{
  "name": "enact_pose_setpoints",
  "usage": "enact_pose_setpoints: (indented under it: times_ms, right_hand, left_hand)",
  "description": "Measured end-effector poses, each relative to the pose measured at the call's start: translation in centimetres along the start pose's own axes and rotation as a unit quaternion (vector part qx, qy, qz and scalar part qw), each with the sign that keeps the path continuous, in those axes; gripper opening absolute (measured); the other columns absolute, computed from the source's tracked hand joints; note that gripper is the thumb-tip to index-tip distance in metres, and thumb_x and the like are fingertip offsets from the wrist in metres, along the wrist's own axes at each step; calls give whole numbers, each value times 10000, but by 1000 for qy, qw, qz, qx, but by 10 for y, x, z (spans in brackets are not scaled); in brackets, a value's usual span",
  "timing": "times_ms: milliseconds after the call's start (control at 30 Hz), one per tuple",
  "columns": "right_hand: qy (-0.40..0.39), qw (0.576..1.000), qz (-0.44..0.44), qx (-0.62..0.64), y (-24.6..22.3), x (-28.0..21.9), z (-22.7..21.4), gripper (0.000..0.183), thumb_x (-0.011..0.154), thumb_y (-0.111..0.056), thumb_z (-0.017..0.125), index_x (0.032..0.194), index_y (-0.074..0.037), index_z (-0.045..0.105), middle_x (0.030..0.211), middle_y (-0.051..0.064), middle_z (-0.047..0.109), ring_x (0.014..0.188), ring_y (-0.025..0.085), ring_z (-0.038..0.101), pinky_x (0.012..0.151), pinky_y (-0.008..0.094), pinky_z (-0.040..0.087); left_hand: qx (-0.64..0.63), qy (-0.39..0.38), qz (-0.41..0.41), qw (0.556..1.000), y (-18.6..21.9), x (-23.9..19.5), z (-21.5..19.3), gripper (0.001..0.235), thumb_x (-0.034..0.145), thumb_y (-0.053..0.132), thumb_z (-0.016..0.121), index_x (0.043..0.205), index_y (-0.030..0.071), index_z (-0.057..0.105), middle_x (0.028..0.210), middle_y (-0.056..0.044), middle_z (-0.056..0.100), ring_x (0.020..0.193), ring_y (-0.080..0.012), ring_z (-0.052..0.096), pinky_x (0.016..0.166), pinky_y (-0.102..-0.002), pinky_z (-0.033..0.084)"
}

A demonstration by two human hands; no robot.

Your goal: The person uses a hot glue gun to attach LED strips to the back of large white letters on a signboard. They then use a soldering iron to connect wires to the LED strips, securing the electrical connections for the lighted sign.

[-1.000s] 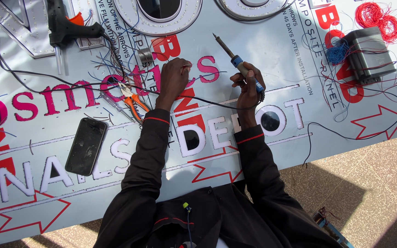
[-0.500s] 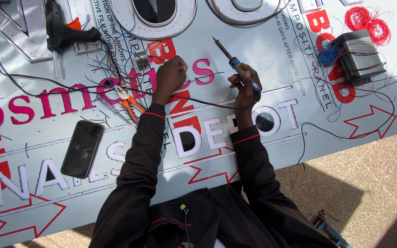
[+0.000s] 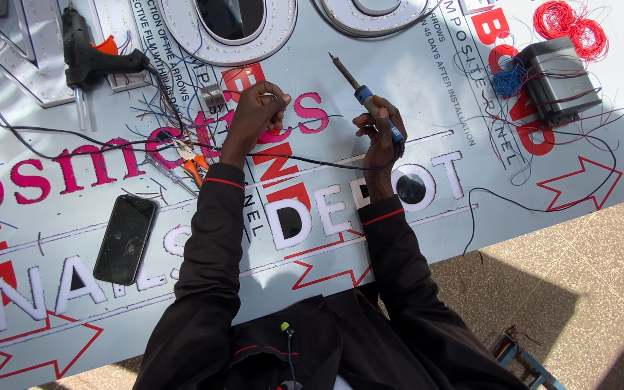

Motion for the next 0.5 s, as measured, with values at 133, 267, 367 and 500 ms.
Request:
enact_pose_setpoints:
  times_ms: [133, 267, 367, 500]
  right_hand:
    - [-4, 1000, 1, 2, -4, -1, 5, 455, 1097, -443, 649, 1333, -72, 764, 887, 137, 803, 845, 225, 815, 667, 300, 600]
    - [-13, 1000, -7, 2, 0, -1, 6, 477, 1095, -454, 667, 1338, -54, 761, 892, 153, 793, 838, 226, 809, 655, 291, 602]
    - [-18, 1000, 0, 5, 0, -2, 9, 453, 1096, -420, 662, 1343, -53, 762, 881, 154, 797, 830, 230, 811, 645, 288, 602]
    - [-26, 1000, 4, 5, 1, -5, 9, 477, 1086, -430, 667, 1346, -38, 751, 899, 156, 790, 834, 225, 796, 658, 286, 601]
  left_hand:
    - [20, -84, 16, 996, -3, -8, 2, 97, 1071, 162, 790, 1106, 100, 724, 810, -62, 767, 670, -136, 733, 633, -249, 595]
    - [237, 81, 134, 959, 24, -3, -36, 86, 1079, 150, 723, 1009, 163, 675, 932, 3, 693, 834, -141, 584, 773, -362, 510]
    - [324, 217, 237, 890, 58, -6, -56, 127, 1158, 184, 703, 1185, 137, 589, 1224, -119, 675, 1262, -264, 710, 775, -318, 659]
    - [416, 262, 247, 835, 72, 5, -63, 162, 1125, 20, 727, 1269, 70, 671, 1337, -144, 543, 1298, -350, 738, 683, -374, 728]
Point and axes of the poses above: each hand's wrist, its own x-axis towards the middle knuckle, its own z-axis out of the palm, y = z × x, the point moved 8 cm from there along x, towards the middle knuckle
